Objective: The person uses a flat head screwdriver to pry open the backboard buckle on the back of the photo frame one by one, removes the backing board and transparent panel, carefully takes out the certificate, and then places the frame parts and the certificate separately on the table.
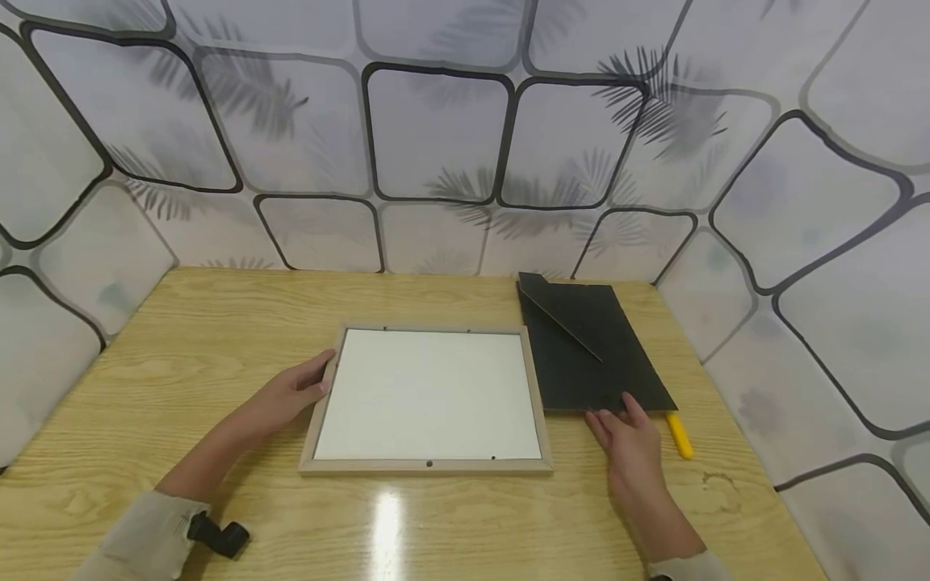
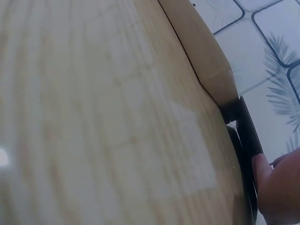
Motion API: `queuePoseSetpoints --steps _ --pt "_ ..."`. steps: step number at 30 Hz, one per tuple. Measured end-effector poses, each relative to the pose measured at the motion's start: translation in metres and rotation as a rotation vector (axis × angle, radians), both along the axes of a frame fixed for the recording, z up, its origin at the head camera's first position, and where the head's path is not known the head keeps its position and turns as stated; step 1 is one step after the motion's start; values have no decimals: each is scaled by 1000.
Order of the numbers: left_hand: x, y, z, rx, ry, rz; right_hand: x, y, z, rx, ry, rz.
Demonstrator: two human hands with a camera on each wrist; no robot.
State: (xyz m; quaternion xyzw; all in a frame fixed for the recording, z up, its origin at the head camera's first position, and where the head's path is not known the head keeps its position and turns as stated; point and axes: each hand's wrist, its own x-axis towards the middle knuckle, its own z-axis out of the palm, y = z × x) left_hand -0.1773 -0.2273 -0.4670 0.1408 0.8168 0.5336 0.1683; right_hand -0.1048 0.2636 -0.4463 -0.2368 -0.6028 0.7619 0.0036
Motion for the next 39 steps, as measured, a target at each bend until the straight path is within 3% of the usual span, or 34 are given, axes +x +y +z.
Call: queuePoseSetpoints --steps 8,16,32,39 --pt "2 -12 0 -37 39 13 -2 -7 5 -117 18 -20" --pt "3 -19 0 -39 43 18 -3 -9 4 -133 9 10" --pt "4 -18 1 -36 26 21 -7 16 1 182 -98 215" --pt "5 -18 2 -30 8 21 -8 19 0 218 -87 224"
